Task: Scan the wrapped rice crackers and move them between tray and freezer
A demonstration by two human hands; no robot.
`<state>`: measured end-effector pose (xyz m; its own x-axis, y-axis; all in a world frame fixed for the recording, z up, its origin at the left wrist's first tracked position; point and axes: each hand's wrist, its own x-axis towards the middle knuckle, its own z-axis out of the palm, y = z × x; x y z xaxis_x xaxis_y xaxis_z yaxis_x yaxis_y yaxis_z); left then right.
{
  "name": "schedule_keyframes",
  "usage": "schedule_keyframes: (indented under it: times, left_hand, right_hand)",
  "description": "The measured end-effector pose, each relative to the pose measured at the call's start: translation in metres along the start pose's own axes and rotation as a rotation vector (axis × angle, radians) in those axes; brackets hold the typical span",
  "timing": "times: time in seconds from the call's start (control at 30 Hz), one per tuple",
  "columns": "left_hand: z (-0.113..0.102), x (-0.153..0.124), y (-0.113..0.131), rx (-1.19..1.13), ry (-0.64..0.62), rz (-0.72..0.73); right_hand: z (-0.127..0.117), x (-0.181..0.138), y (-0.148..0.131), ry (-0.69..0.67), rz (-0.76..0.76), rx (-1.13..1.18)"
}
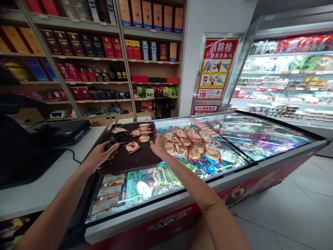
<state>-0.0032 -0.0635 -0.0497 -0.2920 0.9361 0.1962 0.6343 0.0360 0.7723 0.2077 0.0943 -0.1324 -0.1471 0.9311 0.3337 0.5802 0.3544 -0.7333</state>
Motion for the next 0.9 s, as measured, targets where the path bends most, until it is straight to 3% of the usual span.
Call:
schedule_keyframes:
  times: [0.2, 0.4, 0.67, 0.9]
  left_hand:
    - [-0.026, -0.002, -0.049, -0.039, 0.016, -0.073]
    - [-0.042, -0.008, -0.072, -0.038, 0.008, -0.086]
    - [-0.037, -0.009, -0.064, -0.043, 0.001, -0.067]
    - [-0.016, -0.011, -0.021, -0.011, -0.013, 0.001]
  right_hand:
    - [0.079, 0.025, -0.048, -0.335, 0.195, -0.037]
    - [0.109, 0.035, -0.061, -0.355, 0.217, -0.007]
    - [0.091, 0.027, -0.052, -0.451, 0.258, 0.178]
    - [0.029, 0.014, -0.048, -0.455, 0.190, 0.363]
